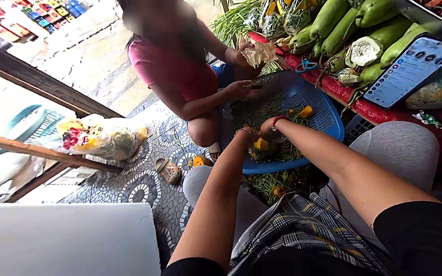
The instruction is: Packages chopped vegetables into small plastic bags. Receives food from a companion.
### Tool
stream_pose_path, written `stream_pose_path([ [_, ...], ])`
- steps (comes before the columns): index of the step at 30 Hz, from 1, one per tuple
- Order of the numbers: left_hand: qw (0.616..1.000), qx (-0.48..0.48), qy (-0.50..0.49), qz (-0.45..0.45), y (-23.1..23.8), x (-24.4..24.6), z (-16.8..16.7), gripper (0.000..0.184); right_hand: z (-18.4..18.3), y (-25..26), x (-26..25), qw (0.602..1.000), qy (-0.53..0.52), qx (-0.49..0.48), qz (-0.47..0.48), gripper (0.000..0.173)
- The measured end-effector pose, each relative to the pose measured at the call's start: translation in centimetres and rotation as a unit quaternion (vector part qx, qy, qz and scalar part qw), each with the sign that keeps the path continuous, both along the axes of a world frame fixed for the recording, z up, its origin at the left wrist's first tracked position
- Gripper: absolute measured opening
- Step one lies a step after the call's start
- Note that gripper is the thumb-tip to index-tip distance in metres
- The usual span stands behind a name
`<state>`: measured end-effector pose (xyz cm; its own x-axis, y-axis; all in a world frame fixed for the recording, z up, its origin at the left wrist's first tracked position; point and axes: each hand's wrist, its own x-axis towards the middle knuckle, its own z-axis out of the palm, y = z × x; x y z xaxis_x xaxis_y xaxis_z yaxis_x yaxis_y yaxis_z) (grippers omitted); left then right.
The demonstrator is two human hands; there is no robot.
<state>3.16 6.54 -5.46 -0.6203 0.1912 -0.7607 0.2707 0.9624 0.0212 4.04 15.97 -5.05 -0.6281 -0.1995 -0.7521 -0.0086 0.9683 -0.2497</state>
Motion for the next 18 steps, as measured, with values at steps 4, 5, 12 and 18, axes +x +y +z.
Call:
stream_pose_path([
  [4,0.996,0.046,-0.035,0.067,-0.6,1.6,0.5,0.025,-1.3,0.3,0.9,0.998,-0.024,-0.040,-0.046,0.017],
  [5,0.994,0.075,-0.054,0.063,-1.0,1.8,0.5,0.023,-1.4,0.5,1.2,0.997,-0.026,-0.047,-0.050,0.017],
  [12,0.922,0.317,-0.121,0.188,-4.8,2.9,-0.8,0.026,-2.5,3.0,2.9,0.945,-0.077,-0.285,-0.142,0.017],
  [18,0.822,0.457,-0.245,0.236,-5.9,4.2,0.6,0.029,-0.4,5.0,4.8,0.888,-0.130,-0.430,-0.104,0.028],
])
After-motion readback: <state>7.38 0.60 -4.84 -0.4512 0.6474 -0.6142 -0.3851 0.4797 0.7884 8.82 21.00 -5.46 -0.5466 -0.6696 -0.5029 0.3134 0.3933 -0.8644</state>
